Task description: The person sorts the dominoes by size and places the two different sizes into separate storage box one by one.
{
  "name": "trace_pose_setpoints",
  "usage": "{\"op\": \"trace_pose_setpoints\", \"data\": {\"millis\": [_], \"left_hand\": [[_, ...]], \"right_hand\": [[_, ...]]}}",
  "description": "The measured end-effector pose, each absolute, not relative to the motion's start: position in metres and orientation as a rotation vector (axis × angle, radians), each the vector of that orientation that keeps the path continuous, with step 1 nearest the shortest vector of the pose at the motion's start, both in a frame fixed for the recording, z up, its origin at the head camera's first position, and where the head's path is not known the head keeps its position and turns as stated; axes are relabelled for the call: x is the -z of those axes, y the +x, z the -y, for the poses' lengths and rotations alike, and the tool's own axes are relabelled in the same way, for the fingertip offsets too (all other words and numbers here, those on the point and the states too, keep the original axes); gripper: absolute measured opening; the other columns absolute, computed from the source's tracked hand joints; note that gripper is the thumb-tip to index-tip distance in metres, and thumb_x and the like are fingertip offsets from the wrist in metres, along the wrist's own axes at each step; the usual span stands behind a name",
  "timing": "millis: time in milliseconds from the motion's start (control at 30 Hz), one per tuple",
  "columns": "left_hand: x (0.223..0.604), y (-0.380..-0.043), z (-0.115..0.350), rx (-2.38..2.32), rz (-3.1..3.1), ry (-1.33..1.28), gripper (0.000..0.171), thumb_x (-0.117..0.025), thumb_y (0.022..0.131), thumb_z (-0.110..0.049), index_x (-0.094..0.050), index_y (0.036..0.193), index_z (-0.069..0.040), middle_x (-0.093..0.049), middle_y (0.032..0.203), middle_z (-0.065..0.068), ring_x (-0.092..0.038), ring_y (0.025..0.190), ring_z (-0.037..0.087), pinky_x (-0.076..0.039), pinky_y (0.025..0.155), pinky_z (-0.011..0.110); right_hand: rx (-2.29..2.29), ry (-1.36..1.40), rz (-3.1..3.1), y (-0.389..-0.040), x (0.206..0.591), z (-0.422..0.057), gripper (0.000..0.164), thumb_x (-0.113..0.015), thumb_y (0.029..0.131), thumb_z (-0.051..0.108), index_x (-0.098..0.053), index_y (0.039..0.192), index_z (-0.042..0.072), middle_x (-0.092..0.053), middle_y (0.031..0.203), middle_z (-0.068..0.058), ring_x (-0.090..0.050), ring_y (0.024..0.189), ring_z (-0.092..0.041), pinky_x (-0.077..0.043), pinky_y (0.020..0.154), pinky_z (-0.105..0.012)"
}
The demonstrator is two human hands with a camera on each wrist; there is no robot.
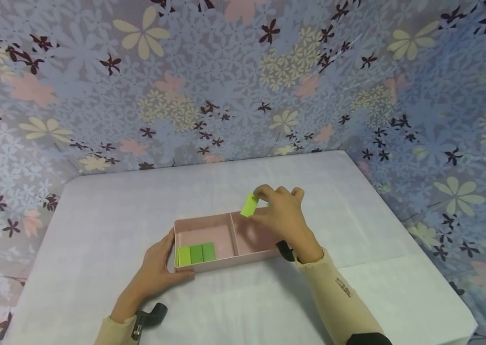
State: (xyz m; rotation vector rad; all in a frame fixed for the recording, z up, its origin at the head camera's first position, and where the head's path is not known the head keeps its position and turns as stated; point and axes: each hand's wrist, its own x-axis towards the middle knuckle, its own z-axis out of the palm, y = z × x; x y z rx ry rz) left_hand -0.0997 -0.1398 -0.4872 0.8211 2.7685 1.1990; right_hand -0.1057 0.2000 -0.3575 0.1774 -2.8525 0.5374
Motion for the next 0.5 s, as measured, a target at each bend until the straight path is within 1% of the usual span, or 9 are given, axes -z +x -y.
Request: {"op": "trace_pose_setpoints", "data": {"millis": [133, 267, 333, 400, 500], "left_hand": [[0.488, -0.1, 0.14, -1.197, -2.772, 0.831, 0.127, -0.087, 0.071, -0.056, -0.013, 0.163, -0.011, -0.034, 0.162, 0.016, -0.036, 0.144, 0.039, -0.03, 0.114, 0.064], [0.489, -0.099, 0.14, -1.188, -2.765, 0.814, 0.126, -0.086, 0.071, -0.057, -0.013, 0.163, -0.009, -0.032, 0.163, 0.016, -0.035, 0.145, 0.04, -0.028, 0.114, 0.065], [0.489, -0.099, 0.14, -1.185, -2.766, 0.811, 0.126, -0.085, 0.071, -0.057, -0.013, 0.162, -0.008, -0.031, 0.163, 0.017, -0.035, 0.145, 0.041, -0.027, 0.114, 0.066], [0.489, -0.099, 0.14, -1.187, -2.768, 0.817, 0.126, -0.086, 0.071, -0.057, -0.014, 0.162, -0.007, -0.031, 0.162, 0.017, -0.035, 0.145, 0.041, -0.027, 0.115, 0.065], [0.489, -0.1, 0.139, -1.188, -2.78, 0.824, 0.126, -0.087, 0.071, -0.055, -0.014, 0.162, -0.006, -0.032, 0.162, 0.017, -0.036, 0.144, 0.04, -0.028, 0.115, 0.064]], "right_hand": [[-0.524, 0.219, 2.837, -0.104, 0.36, -0.196, 0.059, -0.092, 0.07, 0.042, -0.066, 0.118, 0.019, -0.075, 0.116, 0.003, -0.055, 0.084, -0.021, -0.02, 0.089, -0.053], [-0.526, 0.276, 2.834, -0.102, 0.363, -0.191, 0.057, -0.093, 0.069, 0.041, -0.067, 0.116, 0.02, -0.075, 0.11, 0.005, -0.055, 0.084, -0.02, -0.021, 0.089, -0.053], [-0.527, 0.316, 2.826, -0.101, 0.363, -0.189, 0.055, -0.093, 0.069, 0.039, -0.068, 0.115, 0.02, -0.076, 0.103, 0.005, -0.054, 0.082, -0.019, -0.022, 0.088, -0.053], [-0.52, 0.353, 2.817, -0.1, 0.364, -0.186, 0.053, -0.093, 0.069, 0.036, -0.068, 0.113, 0.02, -0.075, 0.093, 0.005, -0.051, 0.078, -0.018, -0.023, 0.087, -0.052], [-0.504, 0.394, 2.802, -0.1, 0.365, -0.18, 0.048, -0.092, 0.07, 0.036, -0.069, 0.11, 0.02, -0.069, 0.077, 0.006, -0.048, 0.074, -0.016, -0.025, 0.087, -0.053]]}}
